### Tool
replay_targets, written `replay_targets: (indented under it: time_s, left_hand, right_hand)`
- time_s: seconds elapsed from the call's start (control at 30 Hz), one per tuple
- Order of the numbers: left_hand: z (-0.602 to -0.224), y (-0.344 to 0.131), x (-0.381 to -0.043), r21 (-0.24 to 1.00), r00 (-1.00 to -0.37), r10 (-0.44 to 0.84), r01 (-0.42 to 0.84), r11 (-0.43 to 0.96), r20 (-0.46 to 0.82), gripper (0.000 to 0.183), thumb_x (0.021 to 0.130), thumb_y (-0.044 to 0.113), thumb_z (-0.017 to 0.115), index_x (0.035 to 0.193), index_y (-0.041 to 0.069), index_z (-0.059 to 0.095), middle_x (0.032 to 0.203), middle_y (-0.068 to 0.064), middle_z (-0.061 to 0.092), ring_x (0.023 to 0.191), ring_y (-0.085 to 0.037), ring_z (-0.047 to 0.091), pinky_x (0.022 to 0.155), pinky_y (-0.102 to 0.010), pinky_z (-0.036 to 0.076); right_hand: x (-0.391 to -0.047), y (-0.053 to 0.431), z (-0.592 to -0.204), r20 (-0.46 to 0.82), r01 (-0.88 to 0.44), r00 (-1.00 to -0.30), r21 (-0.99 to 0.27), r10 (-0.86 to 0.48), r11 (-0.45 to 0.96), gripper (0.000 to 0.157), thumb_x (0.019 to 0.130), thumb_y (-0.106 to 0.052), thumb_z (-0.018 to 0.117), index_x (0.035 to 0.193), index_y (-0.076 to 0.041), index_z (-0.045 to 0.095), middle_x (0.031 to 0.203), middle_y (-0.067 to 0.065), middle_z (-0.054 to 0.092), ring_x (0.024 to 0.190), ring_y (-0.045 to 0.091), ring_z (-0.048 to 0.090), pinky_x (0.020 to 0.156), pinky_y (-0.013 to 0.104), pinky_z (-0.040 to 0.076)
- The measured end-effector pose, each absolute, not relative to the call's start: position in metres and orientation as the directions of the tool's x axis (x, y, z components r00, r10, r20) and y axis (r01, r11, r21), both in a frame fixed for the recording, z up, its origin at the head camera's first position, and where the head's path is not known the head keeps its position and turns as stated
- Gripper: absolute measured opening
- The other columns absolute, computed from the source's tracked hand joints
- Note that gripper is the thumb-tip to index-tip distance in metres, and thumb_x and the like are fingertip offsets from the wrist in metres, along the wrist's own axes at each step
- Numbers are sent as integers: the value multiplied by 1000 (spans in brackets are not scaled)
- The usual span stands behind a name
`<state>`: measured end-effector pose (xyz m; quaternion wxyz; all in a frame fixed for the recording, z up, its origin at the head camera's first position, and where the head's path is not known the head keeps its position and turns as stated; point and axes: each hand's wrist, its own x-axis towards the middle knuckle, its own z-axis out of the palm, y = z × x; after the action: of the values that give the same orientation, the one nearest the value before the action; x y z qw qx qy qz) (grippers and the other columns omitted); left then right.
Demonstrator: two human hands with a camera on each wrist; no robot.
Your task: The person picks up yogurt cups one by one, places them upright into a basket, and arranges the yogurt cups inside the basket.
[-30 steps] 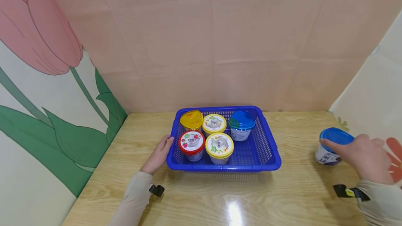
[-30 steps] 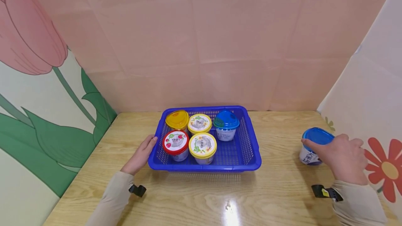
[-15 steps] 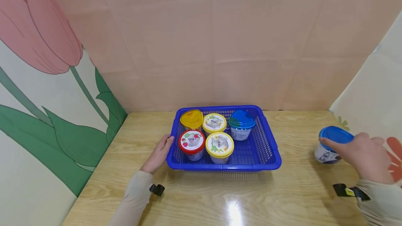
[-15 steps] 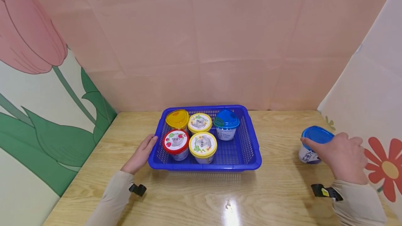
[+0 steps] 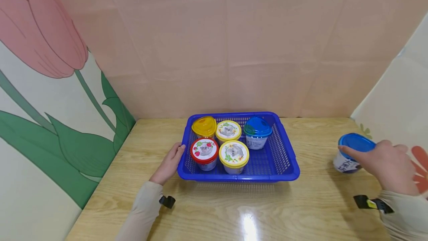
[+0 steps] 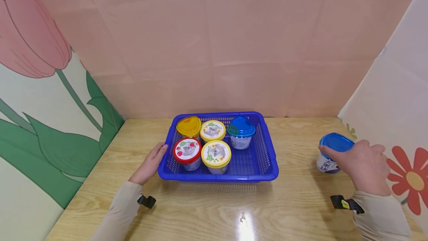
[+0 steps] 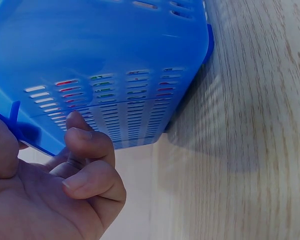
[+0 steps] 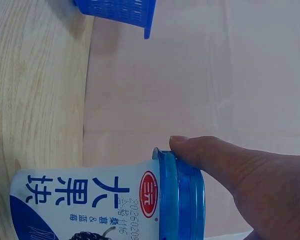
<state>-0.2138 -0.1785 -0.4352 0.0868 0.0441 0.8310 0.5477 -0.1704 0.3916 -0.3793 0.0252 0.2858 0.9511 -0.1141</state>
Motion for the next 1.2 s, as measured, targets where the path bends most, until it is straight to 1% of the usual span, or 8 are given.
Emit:
replay_targets:
  time_s: [0.1, 0.2, 0.37, 0.63, 0.8, 0.97, 1.1, 1.2]
  left_hand:
    - [-447, -181, -220, 919, -984, 156, -19, 393, -87, 43, 101, 46, 31, 128, 17, 46, 112, -8, 59, 95, -20, 60, 84, -37, 47]
    - [-452, -181, -222, 918, -987, 148, -4, 396, -68, 42, 100, 48, 31, 126, 20, 47, 111, -6, 60, 94, -19, 59, 84, -36, 46]
    - [-453, -181, -223, 918, -989, 144, 17, 395, -43, 41, 100, 48, 32, 125, 20, 48, 110, -6, 59, 94, -19, 59, 85, -37, 46]
    - [-452, -181, -222, 916, -987, 145, -6, 402, -71, 44, 99, 51, 31, 126, 20, 47, 111, -6, 59, 94, -18, 58, 83, -35, 46]
    - [-453, -181, -222, 921, -986, 150, -12, 390, -77, 47, 99, 52, 31, 128, 19, 46, 112, -7, 59, 94, -19, 59, 83, -35, 46]
    - [-454, -181, -222, 917, -987, 148, 1, 398, -63, 43, 100, 49, 31, 126, 19, 47, 111, -7, 59, 93, -18, 60, 82, -34, 47]
    - [-455, -181, -222, 920, -988, 148, 12, 391, -50, 41, 100, 49, 32, 124, 20, 48, 110, -7, 60, 93, -19, 60, 83, -36, 47]
    - [-456, -182, -222, 922, -988, 152, 22, 387, -40, 42, 100, 49, 32, 124, 20, 48, 109, -7, 60, 92, -19, 60, 82, -35, 48]
  right_hand:
    - [-170, 392, -379, -105, 539, -842, -211, 529, 816, 124, 64, -87, 48, 112, 27, 31, 92, 42, 30, 70, 46, 46, 50, 48, 40]
    - [-170, 392, -379, -91, 530, -847, -217, 523, 820, 124, 64, -86, 49, 112, 27, 31, 91, 41, 30, 72, 46, 45, 49, 48, 39]
    - [-169, 390, -379, -80, 524, -850, -218, 521, 823, 124, 63, -86, 49, 112, 26, 30, 91, 40, 30, 74, 46, 44, 49, 48, 39]
    - [-168, 381, -376, -94, 538, -842, -192, 531, 821, 121, 67, -85, 48, 110, 26, 31, 90, 37, 32, 76, 44, 43, 52, 46, 42]
    - [-168, 376, -374, -104, 539, -842, -190, 529, 821, 120, 68, -85, 47, 110, 27, 31, 89, 36, 32, 73, 42, 44, 51, 45, 43]
    - [-166, 373, -372, -93, 525, -851, -203, 517, 827, 120, 68, -85, 47, 111, 26, 31, 89, 36, 31, 70, 43, 45, 49, 45, 43]
    - [-166, 370, -370, -92, 522, -852, -204, 515, 828, 121, 68, -85, 46, 113, 27, 30, 90, 37, 31, 72, 44, 44, 48, 45, 44]
    - [-165, 367, -369, -84, 512, -858, -209, 507, 833, 122, 68, -85, 47, 113, 27, 29, 90, 37, 31, 73, 44, 43, 48, 45, 43]
